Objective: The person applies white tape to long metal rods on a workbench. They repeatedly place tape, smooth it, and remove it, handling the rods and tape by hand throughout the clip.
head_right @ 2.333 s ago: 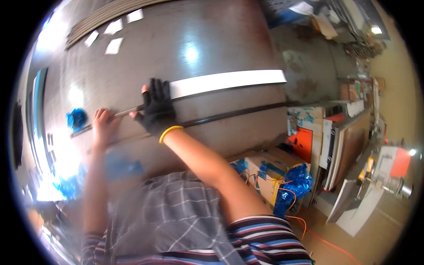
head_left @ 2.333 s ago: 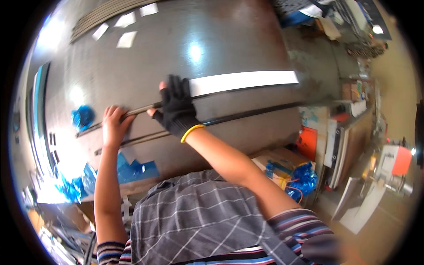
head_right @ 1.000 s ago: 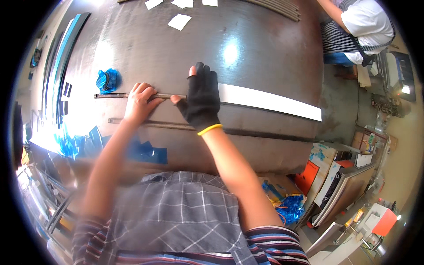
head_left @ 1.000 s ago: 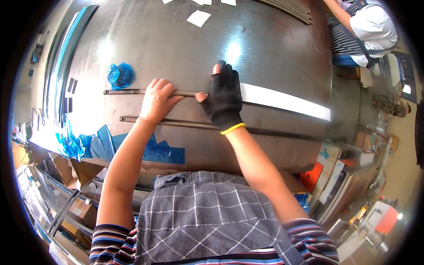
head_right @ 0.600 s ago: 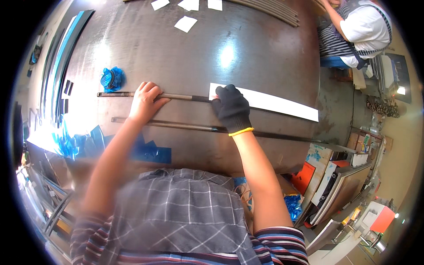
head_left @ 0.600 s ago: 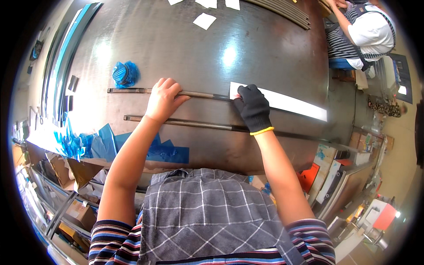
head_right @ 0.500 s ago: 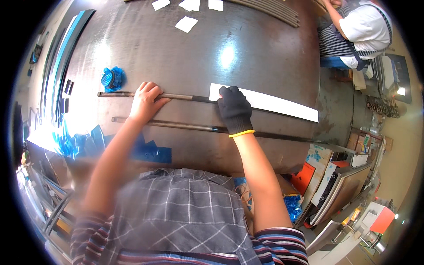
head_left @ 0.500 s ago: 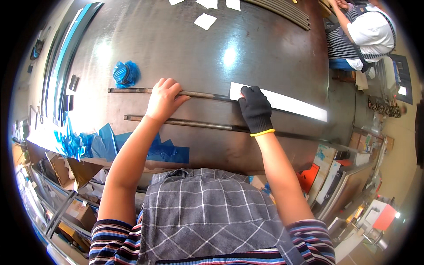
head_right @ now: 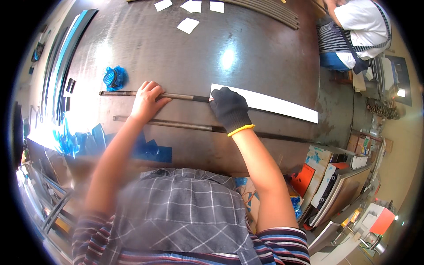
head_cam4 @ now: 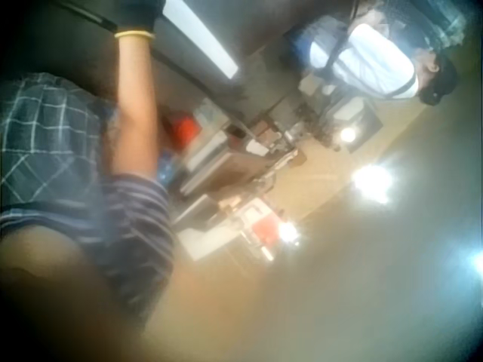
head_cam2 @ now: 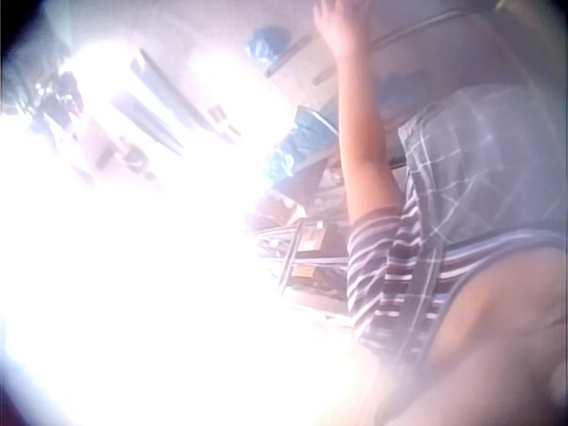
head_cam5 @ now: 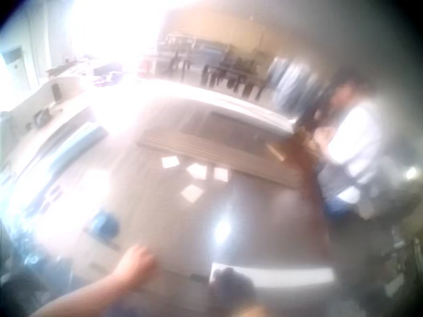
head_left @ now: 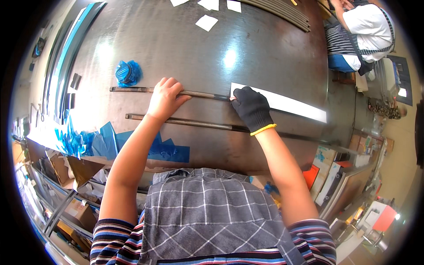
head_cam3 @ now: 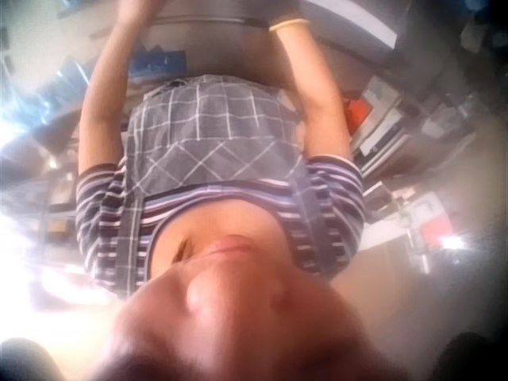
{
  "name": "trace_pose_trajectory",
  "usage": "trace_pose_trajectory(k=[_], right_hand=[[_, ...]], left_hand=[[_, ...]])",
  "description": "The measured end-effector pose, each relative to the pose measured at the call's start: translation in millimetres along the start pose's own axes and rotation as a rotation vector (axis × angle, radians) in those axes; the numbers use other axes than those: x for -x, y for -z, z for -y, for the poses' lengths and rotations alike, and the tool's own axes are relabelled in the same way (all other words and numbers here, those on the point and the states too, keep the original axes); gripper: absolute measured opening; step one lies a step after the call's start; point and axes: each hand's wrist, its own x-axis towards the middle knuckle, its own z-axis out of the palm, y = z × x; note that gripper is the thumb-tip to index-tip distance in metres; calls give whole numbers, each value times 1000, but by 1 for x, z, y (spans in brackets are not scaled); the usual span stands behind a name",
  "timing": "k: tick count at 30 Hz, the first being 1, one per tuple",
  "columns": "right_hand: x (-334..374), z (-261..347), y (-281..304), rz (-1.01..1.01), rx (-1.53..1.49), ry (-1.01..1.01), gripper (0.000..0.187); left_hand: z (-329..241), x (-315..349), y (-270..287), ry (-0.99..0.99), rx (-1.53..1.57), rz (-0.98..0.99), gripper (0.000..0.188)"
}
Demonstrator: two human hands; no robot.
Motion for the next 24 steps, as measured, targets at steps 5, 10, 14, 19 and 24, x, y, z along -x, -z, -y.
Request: trace_pose_trajectory(k=[5, 10, 14, 19, 24], right_hand=[[0, -13, -4, -52, -52, -12, 19], [0, -4, 3, 6, -48, 19, 19], [-1, -16, -4, -42, -70, -6, 18], [-2, -5, 6, 56, -49, 17, 17], [-10, 2, 16, 159, 24, 32, 16]], left_hand=[[-2, -2, -1, -26, -3, -20, 27], [-1, 0, -1, -12, -3, -6, 27], [-1, -2, -2, -18, 7, -10, 27], [0, 0, -2, -14, 7, -15, 28], [-1, -1, -2, -23, 7, -28, 28]])
